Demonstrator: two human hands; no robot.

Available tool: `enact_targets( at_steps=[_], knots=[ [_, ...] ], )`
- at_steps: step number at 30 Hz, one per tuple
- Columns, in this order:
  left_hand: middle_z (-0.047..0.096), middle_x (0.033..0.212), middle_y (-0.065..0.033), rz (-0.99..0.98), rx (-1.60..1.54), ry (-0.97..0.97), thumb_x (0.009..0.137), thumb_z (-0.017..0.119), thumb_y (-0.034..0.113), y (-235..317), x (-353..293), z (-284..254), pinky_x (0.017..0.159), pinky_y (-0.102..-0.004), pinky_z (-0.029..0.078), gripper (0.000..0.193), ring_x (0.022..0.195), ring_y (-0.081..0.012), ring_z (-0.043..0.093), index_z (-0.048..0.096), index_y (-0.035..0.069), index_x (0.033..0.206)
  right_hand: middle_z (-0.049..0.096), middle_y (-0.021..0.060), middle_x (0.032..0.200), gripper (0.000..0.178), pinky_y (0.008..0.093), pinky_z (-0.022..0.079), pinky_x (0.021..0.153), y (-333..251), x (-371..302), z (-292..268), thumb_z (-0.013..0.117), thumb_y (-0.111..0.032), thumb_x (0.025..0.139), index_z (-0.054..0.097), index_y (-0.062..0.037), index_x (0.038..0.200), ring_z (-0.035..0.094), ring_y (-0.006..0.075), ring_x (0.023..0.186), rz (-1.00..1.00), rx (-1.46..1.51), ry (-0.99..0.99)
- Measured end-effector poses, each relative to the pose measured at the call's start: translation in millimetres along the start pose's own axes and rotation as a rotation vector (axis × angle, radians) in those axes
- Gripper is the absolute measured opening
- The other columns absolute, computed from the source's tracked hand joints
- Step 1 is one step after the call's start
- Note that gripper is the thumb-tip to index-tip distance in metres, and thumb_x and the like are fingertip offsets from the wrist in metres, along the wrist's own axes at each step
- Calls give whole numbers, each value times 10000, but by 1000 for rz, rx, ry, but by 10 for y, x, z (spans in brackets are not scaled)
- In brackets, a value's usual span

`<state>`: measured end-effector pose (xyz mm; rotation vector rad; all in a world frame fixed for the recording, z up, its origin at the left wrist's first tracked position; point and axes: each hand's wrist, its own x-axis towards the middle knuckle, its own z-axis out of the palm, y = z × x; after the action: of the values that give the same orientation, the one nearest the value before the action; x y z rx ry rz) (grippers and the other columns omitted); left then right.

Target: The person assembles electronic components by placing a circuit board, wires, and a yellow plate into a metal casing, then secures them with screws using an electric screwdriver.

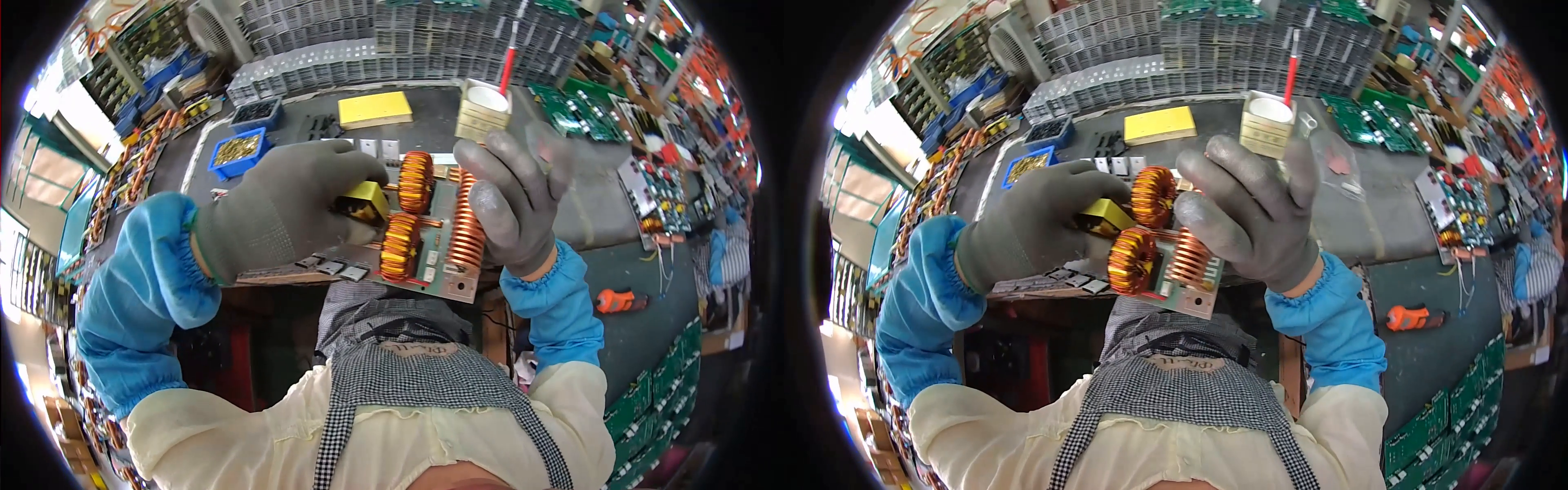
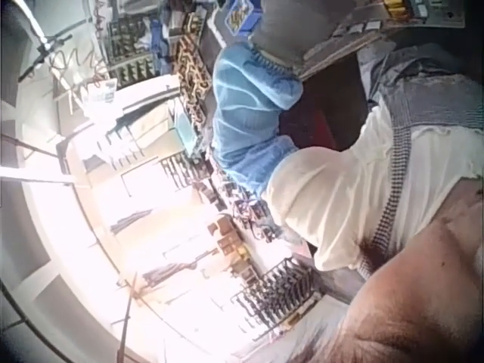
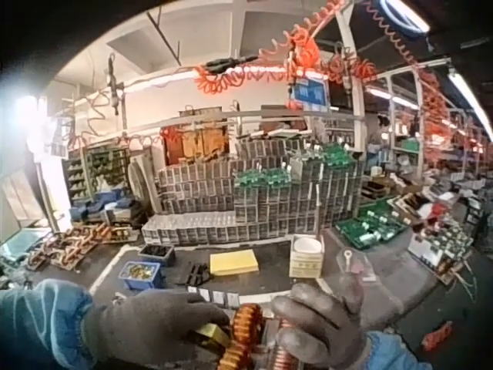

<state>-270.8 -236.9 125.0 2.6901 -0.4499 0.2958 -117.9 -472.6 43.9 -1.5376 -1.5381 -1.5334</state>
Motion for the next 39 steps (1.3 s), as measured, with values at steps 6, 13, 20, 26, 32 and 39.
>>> enact_targets(
  at_steps=[6,13,20,26,32,39],
  knots=[
    [697,1160,-150,20,-246,-323,768,919,277,228,634,-271,918,-372,551,754,1060,-243,680,585,-3,1384,672,163,1179,501,516,567,920,280,-237,-443,767,-125,828,516,-104,1260,666,381,1078,79,256,-16],
    [684,1248,-199,111,-315,-427,815,872,372,-203,615,-420,963,-381,530,849,1149,-237,671,511,-42,1462,642,191,1264,612,524,528,1023,488,-621,-418,780,-173,868,458,-133,1388,627,397,1186,287,438,130],
    [696,1214,-209,445,-259,-174,892,807,306,-345,799,-306,902,-358,557,728,1068,-257,710,515,-97,1423,623,178,1352,437,387,540,1034,472,-1164,-421,636,-95,998,521,-59,1418,621,315,1235,1360,1060,241],
    [720,1136,-122,239,-14,96,909,779,136,-1000,868,-752,814,-310,562,413,995,-209,713,648,42,1289,752,48,967,342,281,568,789,815,-95,-616,808,-252,868,730,-17,1103,720,148,919,1001,818,39],
    [587,792,11,-177,-894,103,1004,595,598,-518,1080,75,599,-226,399,596,652,-81,521,689,19,1112,748,39,978,350,256,548,675,1015,-47,-618,732,-372,943,735,-59,1101,688,102,801,1459,922,71],
    [607,768,-5,-531,-970,-274,1052,587,450,-798,1059,793,539,-214,419,444,621,-55,519,686,17,1051,719,1,872,347,265,512,529,1134,-466,-547,721,-330,946,651,-100,1197,661,88,689,1985,1026,-446]
  ],
)
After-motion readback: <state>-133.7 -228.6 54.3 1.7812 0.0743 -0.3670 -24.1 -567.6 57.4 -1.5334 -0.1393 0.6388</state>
